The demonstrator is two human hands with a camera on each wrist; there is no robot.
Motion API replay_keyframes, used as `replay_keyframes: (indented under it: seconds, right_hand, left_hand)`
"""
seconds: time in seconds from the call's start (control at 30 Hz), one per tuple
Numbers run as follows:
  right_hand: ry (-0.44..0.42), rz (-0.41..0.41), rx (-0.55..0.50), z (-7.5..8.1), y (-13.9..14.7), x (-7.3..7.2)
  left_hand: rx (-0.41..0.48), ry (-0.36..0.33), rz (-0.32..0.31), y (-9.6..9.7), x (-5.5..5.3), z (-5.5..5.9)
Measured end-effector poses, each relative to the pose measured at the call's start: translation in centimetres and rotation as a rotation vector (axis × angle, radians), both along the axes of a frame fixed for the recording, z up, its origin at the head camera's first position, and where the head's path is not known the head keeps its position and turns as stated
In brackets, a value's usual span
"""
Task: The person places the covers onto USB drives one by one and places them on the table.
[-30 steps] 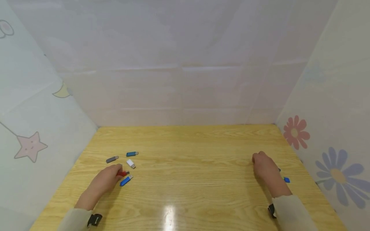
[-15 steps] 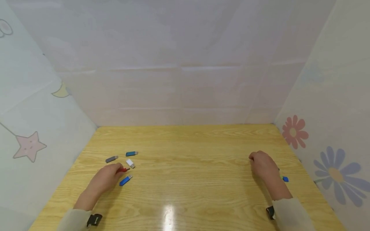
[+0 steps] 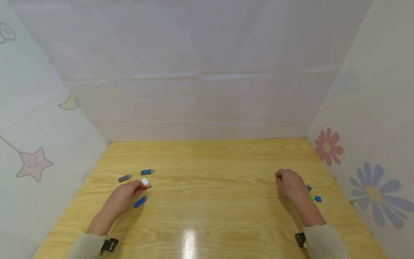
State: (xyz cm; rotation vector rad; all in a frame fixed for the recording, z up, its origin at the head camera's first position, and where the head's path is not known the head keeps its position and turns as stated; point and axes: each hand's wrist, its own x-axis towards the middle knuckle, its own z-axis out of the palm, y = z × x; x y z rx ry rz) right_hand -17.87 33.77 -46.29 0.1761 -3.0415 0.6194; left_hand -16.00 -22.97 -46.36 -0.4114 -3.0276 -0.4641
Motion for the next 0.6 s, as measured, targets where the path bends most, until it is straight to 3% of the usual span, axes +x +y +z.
replay_keyframes:
  seconds: [0.17,0.43,0.6]
  right_hand:
    - [0.01,0.015,-0.042,0.2,-0.8,0.0]
    - [0.089,0.084,-0.059,0.0,-2.4,-0.1]
    - [0.097,0.091,-0.076,0.0,-3.2,0.0]
  left_hand:
    - [0.007,-0.004,-0.014,0.7,0.0,0.1]
    - [0.048,-0.079,-0.009,2.0,0.0,0.4]
    - [0.057,-0.064,-0.029,2.8,-0.1,0.5]
